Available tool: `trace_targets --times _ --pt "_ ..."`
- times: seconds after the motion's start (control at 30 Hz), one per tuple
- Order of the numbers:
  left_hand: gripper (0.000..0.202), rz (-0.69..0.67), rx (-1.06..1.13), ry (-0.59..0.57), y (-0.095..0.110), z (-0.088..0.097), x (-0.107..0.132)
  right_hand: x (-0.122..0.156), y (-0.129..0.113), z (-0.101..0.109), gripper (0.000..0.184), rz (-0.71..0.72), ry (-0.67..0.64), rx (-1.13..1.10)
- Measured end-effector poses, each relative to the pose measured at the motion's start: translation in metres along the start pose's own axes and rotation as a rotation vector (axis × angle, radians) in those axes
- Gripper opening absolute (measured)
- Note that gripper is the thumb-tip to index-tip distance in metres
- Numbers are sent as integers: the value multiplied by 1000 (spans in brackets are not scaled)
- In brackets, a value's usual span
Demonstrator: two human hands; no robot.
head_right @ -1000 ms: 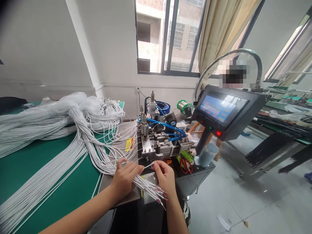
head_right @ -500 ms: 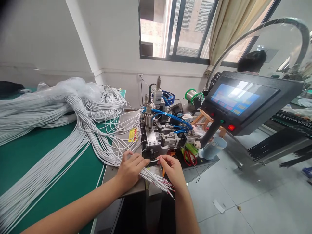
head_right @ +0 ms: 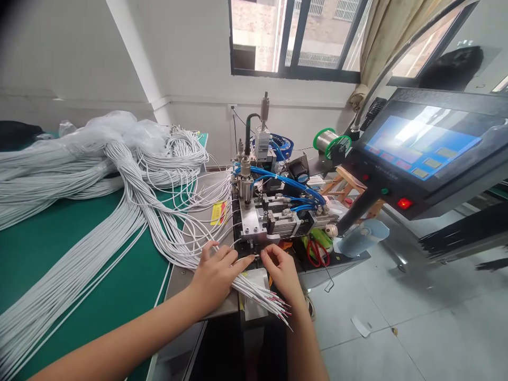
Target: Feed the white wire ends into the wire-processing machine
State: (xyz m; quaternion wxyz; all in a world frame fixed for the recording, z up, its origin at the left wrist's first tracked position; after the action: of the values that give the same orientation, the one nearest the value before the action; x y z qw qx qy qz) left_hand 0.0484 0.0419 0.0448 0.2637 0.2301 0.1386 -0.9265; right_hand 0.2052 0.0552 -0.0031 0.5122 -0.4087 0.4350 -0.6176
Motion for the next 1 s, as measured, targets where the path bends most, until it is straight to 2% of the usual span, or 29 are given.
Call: trace_targets --times 0.3,0.43,0.53,0.73,0.87,1.0 --pt "51 -9 9 -183 0 -8 -7 -10 20 -14 37 -146 -133 -277" --pt "46 -11 -13 -183 1 -7 -11 -11 26 -17 38 -169 -147 -323" --pt "48 -12 -1 -143 0 -8 -9 -9 29 -15 40 -148 -102 -336" --pt "36 -33 79 45 -4 -1 4 21 47 4 43 -186 23 -289" --pt "37 -18 79 53 -5 4 9 46 55 28 40 -238 57 -232" --pt "40 10 58 48 -5 8 9 63 47 50 36 -213 95 -193"
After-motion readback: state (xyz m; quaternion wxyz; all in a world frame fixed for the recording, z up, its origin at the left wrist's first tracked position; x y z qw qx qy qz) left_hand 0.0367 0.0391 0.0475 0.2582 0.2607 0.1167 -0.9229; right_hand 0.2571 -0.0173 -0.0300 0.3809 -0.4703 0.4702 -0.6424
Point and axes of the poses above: each hand's wrist, its own x-axis away from the middle knuckle, its own z-axis out of the back of the hand, y = z × x, the point moved 7 cm from there along -x, towards the middle knuckle, and after that the axes turned 10 degrees about -z, right-handed, at the moved point
